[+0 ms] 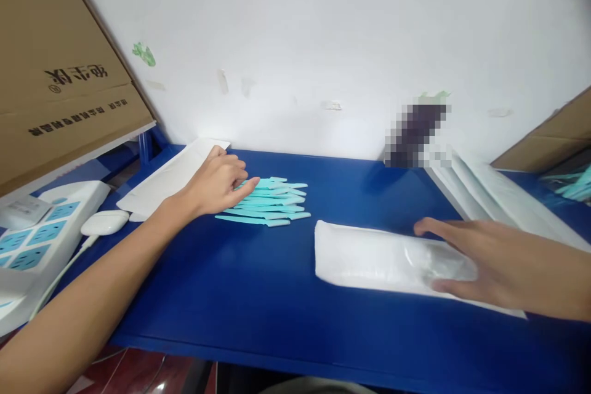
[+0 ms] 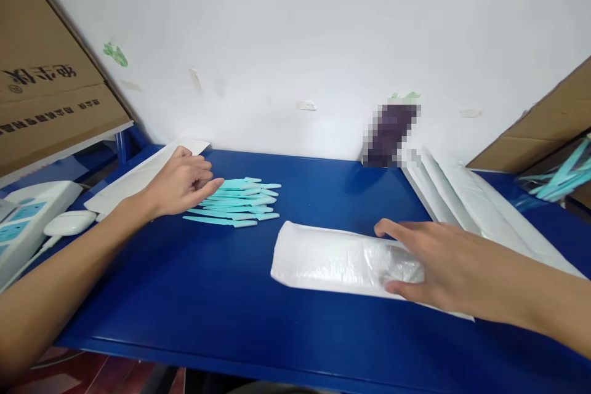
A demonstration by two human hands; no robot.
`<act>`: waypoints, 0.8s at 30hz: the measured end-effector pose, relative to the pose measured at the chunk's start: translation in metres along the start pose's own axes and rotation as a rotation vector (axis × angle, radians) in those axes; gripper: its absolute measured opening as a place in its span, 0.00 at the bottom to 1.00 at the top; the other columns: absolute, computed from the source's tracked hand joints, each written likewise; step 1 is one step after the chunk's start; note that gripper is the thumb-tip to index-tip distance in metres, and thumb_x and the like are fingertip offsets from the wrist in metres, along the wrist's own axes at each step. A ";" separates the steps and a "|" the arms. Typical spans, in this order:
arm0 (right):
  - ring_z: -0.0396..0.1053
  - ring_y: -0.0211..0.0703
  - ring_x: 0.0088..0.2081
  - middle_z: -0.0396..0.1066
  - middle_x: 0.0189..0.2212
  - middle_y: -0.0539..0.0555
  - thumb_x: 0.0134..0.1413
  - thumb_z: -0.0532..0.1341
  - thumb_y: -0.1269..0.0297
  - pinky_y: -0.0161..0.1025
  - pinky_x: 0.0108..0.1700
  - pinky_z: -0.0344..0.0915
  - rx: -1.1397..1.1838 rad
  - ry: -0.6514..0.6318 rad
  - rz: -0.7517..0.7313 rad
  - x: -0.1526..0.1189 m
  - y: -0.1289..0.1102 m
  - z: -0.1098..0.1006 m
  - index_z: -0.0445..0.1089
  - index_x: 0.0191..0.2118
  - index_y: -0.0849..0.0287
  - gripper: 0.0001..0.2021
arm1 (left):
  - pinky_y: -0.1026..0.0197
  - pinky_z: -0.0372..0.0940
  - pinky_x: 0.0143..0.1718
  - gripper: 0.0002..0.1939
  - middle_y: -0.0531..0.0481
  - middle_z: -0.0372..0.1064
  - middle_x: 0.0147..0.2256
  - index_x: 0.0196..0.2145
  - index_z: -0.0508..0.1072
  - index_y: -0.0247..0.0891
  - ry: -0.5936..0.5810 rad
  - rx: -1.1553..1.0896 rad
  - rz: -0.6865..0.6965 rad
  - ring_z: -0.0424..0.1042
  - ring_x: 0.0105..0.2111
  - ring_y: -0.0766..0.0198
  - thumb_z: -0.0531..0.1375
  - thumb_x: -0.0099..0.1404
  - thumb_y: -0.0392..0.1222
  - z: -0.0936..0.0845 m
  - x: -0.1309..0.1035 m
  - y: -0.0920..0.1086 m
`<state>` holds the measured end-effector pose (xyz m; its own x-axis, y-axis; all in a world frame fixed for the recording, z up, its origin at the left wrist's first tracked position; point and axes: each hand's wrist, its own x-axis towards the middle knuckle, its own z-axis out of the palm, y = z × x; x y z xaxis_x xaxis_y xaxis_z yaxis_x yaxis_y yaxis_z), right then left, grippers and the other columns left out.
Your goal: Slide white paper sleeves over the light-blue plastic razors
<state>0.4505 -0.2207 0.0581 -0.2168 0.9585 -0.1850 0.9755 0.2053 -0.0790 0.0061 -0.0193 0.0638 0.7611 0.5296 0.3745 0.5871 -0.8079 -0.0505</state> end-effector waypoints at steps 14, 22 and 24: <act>0.62 0.69 0.65 0.68 0.63 0.47 0.54 0.62 0.42 0.60 0.55 0.74 0.137 0.022 -0.070 0.010 0.011 0.014 0.59 0.67 0.26 0.33 | 0.54 0.63 0.55 0.25 0.44 0.75 0.48 0.49 0.76 0.37 0.227 -0.353 -0.415 0.72 0.50 0.54 0.46 0.76 0.55 0.026 -0.031 -0.011; 0.74 0.64 0.51 0.73 0.57 0.58 0.59 0.57 0.40 0.53 0.46 0.74 0.152 -0.029 -0.172 0.089 -0.071 -0.095 0.66 0.65 0.48 0.32 | 0.47 0.53 0.69 0.34 0.46 0.69 0.61 0.58 0.74 0.39 0.159 -0.651 -0.689 0.65 0.63 0.51 0.39 0.76 0.59 0.049 -0.025 -0.008; 0.75 0.62 0.48 0.75 0.53 0.59 0.58 0.56 0.40 0.52 0.45 0.73 0.089 -0.077 -0.218 0.115 -0.091 -0.114 0.68 0.62 0.50 0.32 | 0.47 0.52 0.69 0.34 0.46 0.69 0.61 0.59 0.74 0.37 0.140 -0.700 -0.679 0.65 0.64 0.51 0.38 0.76 0.57 0.053 -0.027 -0.012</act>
<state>0.3413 -0.1065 0.1553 -0.4270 0.8750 -0.2280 0.8991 0.3839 -0.2105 -0.0065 -0.0104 0.0057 0.2564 0.9390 0.2293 0.5571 -0.3374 0.7588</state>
